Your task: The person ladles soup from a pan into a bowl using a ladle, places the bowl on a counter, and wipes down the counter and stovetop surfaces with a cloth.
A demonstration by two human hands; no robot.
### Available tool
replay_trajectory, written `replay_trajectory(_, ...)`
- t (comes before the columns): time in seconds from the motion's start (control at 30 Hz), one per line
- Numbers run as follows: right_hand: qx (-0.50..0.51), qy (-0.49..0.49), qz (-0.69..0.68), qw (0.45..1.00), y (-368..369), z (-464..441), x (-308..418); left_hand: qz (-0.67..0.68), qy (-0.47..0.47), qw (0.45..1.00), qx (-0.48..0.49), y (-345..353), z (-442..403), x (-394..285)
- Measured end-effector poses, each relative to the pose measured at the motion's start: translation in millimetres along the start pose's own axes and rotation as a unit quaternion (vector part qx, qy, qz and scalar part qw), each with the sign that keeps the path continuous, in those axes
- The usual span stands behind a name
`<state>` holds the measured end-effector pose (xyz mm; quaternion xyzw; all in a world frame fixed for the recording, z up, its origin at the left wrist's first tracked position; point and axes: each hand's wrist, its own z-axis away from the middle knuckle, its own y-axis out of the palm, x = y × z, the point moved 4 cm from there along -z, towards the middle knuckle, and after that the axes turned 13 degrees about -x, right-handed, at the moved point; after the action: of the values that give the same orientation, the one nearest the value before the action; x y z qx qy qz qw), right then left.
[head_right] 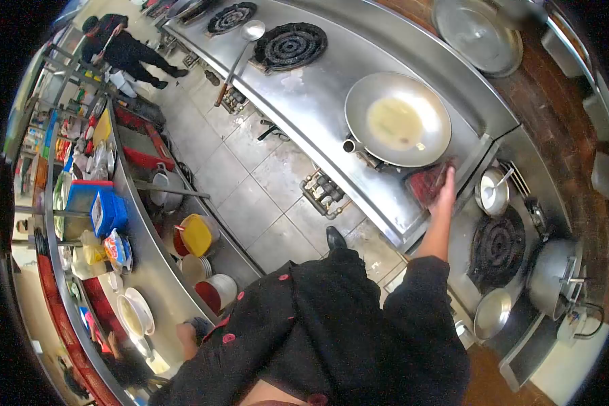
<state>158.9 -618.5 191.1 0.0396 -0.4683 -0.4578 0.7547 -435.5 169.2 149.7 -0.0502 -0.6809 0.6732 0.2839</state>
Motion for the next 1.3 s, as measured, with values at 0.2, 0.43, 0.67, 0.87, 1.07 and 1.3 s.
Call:
replay_trajectory(0.2, 0.028, 0.101, 0.039, 0.994, 28, -99, -66, 0.074, -0.109, 0.989, 0.062, -91, 48, -55)
replay_trajectory(0.43, 0.054, -0.143, 0.24, 0.959, 58, -60, -35, 0.181, -0.358, 0.916, -0.005, -107, 95, -64)
replay_trajectory(0.67, 0.015, -0.082, 0.366, 0.927, 60, -157, 14, 0.236, -0.358, 0.899, -0.088, -97, 92, -72)
replay_trajectory(0.87, 0.129, -0.067, 0.449, 0.882, 181, -33, -7, 0.256, -0.325, 0.896, -0.163, -82, 103, -52)
replay_trajectory(1.07, 0.393, 0.128, 0.404, 0.816, 281, 132, -130, 0.311, -0.286, 0.868, -0.259, -68, 121, -51)
replay_trajectory(1.3, 0.449, 0.041, 0.426, 0.784, 354, 327, -268, 0.343, -0.257, 0.835, -0.344, -68, 137, -52)
